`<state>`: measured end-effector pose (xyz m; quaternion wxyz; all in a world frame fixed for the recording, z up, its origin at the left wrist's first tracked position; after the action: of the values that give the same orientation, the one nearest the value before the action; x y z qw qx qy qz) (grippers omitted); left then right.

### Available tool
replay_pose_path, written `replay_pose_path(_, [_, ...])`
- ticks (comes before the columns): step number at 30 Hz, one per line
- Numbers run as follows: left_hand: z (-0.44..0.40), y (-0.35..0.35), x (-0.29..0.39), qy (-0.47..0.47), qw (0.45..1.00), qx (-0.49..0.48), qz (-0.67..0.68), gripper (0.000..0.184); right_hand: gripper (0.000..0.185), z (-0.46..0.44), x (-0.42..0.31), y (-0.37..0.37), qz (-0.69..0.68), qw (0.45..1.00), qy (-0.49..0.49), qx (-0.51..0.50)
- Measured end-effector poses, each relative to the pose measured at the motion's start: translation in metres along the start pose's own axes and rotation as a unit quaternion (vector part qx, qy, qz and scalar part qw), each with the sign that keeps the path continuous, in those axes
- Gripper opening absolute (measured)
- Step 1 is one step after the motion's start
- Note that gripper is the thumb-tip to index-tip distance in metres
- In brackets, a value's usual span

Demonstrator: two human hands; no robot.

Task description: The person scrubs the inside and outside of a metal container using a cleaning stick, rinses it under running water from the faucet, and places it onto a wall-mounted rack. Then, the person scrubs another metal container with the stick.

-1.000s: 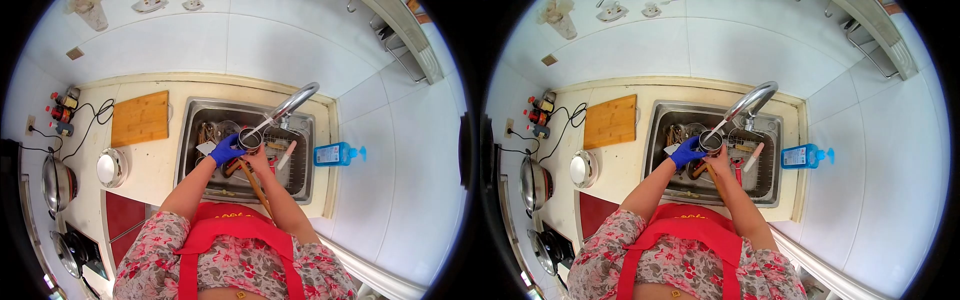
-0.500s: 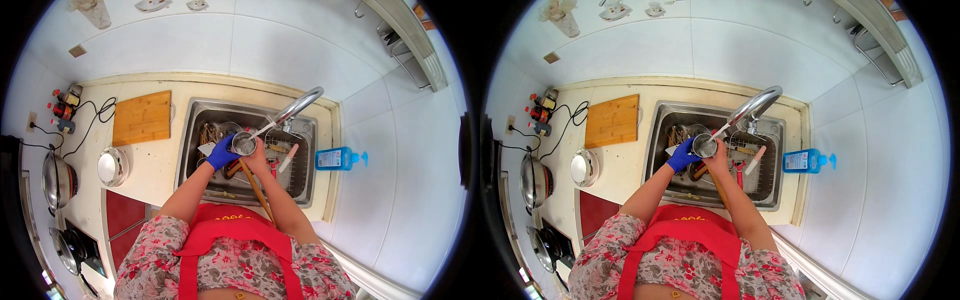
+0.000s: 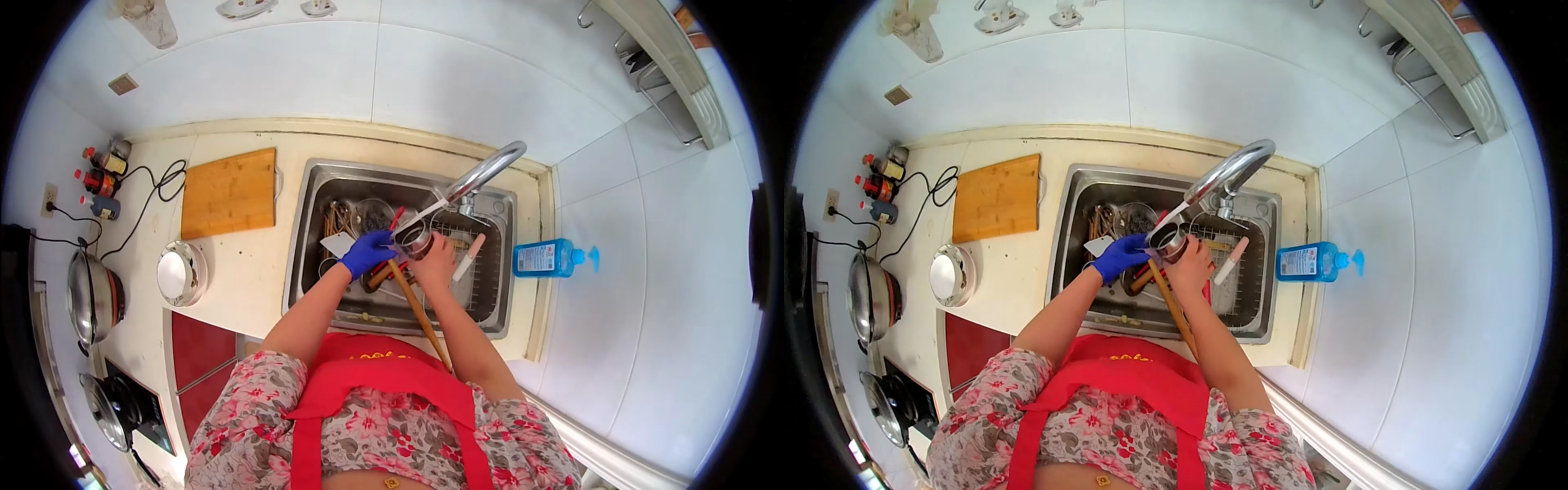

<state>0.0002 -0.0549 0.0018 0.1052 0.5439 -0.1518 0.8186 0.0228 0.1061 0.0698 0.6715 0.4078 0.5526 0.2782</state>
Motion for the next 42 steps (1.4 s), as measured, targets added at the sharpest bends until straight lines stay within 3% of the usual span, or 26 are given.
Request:
replay_pose_path(3, [0.003,0.002,0.005,0.003,1.0,-0.012,0.018,0.053,0.073,0.012,-0.005,-0.007,0.027,0.998,0.001,-0.052])
replay_pose_path(6, [0.009,0.005,0.012,0.002,0.998,-0.056,-0.002,0.055,0.079,0.001,-0.007,-0.013,-0.027,0.999,0.013,-0.025])
replay_pose_path(8, [0.002,0.017,-0.004,0.007,0.999,0.002,-0.034,0.059,0.08,-0.008,0.005,-0.012,-0.055,0.998,0.013,-0.024])
replay_pose_path(10, [-0.003,0.022,-0.011,0.005,1.0,0.004,-0.022,0.063,0.081,-0.012,0.026,-0.034,-0.123,0.984,0.001,-0.129])
replay_pose_path(11, [-0.002,0.021,-0.011,0.017,1.0,0.001,-0.015,0.064,0.08,-0.007,0.024,-0.042,-0.23,0.951,-0.033,-0.204])
replay_pose_path(12, [0.001,0.02,-0.013,0.031,1.0,-0.002,-0.006,0.064,0.08,-0.006,0.023,-0.043,-0.229,0.951,-0.033,-0.206])
replay_pose_path(14, [0.004,0.02,-0.013,0.036,0.999,-0.026,-0.001,0.061,0.076,0.004,0.015,-0.052,-0.381,0.864,-0.14,-0.296])
replay_pose_path(15, [0.005,0.019,-0.013,0.04,0.998,-0.052,0.001,0.058,0.062,0.001,0.012,-0.062,-0.459,0.832,-0.111,-0.29])
replay_pose_path(16, [0.007,0.019,-0.012,0.04,0.998,-0.051,0.001,0.058,0.062,-0.003,0.011,-0.064,-0.459,0.832,-0.11,-0.291])
replay_pose_path(18, [0.007,0.028,-0.012,0.067,0.997,0.029,-0.035,0.059,0.048,-0.004,0.01,-0.079,-0.528,0.704,-0.286,-0.378])
replay_pose_path(20, [0.01,0.03,0.005,0.077,0.994,0.037,-0.065,0.061,0.044,-0.016,0.024,-0.115,-0.541,0.674,-0.332,-0.378])
replay_pose_path(22, [0.011,0.033,0.013,0.101,0.993,0.047,-0.036,0.062,0.049,-0.018,0.011,-0.115,-0.624,0.552,-0.415,-0.365])
replay_pose_path(24, [0.012,0.032,0.023,0.072,0.995,0.041,-0.05,0.058,0.052,-0.021,0.003,-0.109,-0.636,0.537,-0.42,-0.362])
replay_pose_path(26, [0.012,0.03,0.029,0.049,0.996,0.04,-0.064,0.051,0.054,-0.026,-0.008,-0.108,-0.726,0.435,-0.378,-0.376])
replay_pose_path(28, [0.003,0.03,0.015,0.05,0.998,0.023,-0.019,0.049,0.054,-0.027,-0.001,-0.104,-0.728,0.463,-0.368,-0.346])
replay_pose_path(30, [-0.002,0.025,0.008,0.051,0.998,0.005,0.029,0.046,0.054,-0.023,0.004,-0.1,-0.733,0.414,-0.383,-0.381])
replay_pose_path(32, [-0.005,0.021,0.003,0.058,0.998,0.003,0.005,0.043,0.056,-0.02,0.011,-0.097,-0.729,0.428,-0.391,-0.363])
replay_pose_path(36, [-0.011,0.016,0.001,0.066,0.998,-0.003,0.013,0.041,0.056,-0.021,0.009,-0.098,-0.741,0.399,-0.413,-0.349])
replay_pose_path(42, [0.005,0.031,0.021,0.112,0.991,0.071,0.019,0.043,0.045,-0.024,-0.013,-0.107,-0.737,0.462,-0.361,-0.337])
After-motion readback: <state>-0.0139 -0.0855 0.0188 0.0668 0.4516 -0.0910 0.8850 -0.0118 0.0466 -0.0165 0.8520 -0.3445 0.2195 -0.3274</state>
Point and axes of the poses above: each hand's wrist, its own z-axis away from the middle knuckle, its own y-axis out of the back of the hand, x = y × z, the point moved 5 cm from there along -z, towards the middle knuckle, and after that the axes turned 1 degree about -z, right-handed, at the moved point
